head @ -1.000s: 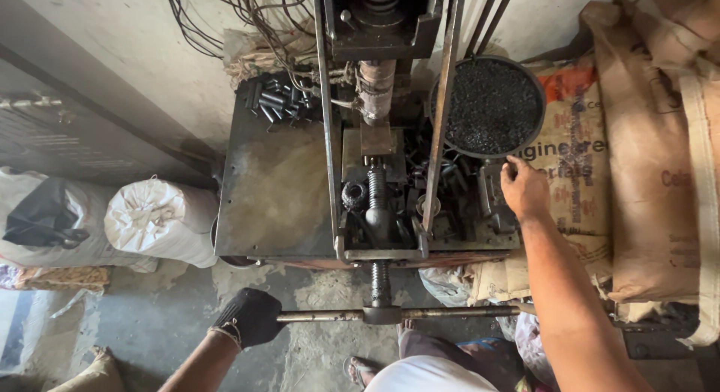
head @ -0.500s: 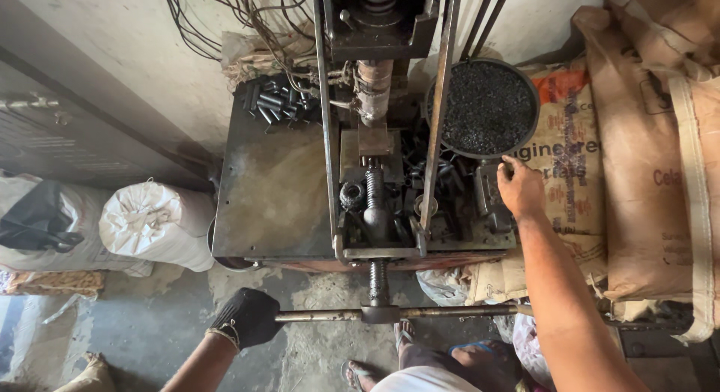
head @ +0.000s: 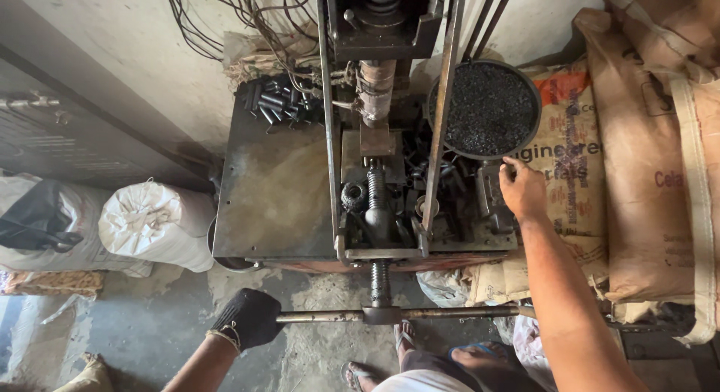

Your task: The person operates a manual press machine in a workshop. They place small metal pieces into the press, operate the lever to shape them, and then remove the finished pieces, repeating the process.

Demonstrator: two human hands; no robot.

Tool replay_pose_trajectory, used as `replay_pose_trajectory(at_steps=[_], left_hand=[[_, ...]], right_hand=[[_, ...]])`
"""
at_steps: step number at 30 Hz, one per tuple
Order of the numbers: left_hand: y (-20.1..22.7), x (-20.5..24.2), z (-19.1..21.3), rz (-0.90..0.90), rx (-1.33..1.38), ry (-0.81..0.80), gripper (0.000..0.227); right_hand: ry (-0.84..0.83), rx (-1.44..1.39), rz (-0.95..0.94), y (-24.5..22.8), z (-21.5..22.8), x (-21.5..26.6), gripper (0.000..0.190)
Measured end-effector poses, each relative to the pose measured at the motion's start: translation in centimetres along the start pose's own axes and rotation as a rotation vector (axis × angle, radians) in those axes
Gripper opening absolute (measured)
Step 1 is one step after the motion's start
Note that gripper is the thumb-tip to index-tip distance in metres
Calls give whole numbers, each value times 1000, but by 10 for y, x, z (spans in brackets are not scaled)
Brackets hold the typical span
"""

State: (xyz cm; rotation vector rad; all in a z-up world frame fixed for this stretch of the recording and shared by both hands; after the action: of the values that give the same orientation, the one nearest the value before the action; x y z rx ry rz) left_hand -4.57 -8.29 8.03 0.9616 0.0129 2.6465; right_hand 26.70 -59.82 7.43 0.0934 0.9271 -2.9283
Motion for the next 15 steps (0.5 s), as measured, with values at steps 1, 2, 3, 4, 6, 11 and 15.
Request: replay_pose_trajectory(at_steps=[1,2,3,4,6,11,15], left_hand=[[0,1,1,-15,0,24,28],[0,2,1,-30,0,48,26],[0,2,1,-26,27,51,25],[0,2,1,-22,54,54,25],[-1,2,3,-43,67,83,25],[-2,-1,-3,11,15,-10,26],[-1,-3,-7,-13,-5,70,26]], right_hand=[[12,7,14,1,-1,0,28],[24,14,28,2,-1,-1,28],[36,22,43,3,-1,-1,28],[37,32,40,4,-2,-2,28],[42,50,34,7,-2,-3,27],[89,29,80,5,-2,1,27],[91,78,15,6,-3,-4,26]])
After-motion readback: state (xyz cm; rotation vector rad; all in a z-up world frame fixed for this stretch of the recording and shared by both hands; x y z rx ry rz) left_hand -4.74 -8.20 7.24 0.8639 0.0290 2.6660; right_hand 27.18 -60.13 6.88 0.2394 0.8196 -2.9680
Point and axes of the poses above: each hand's wrist, its own x-axis away from the middle knuckle, its own z-axis out of the back of the hand, y = z × x, the point moved 3 cm from there along -x, towards the middle knuckle, and after that the axes turned 11 degrees about -y, right-handed, at the moved point
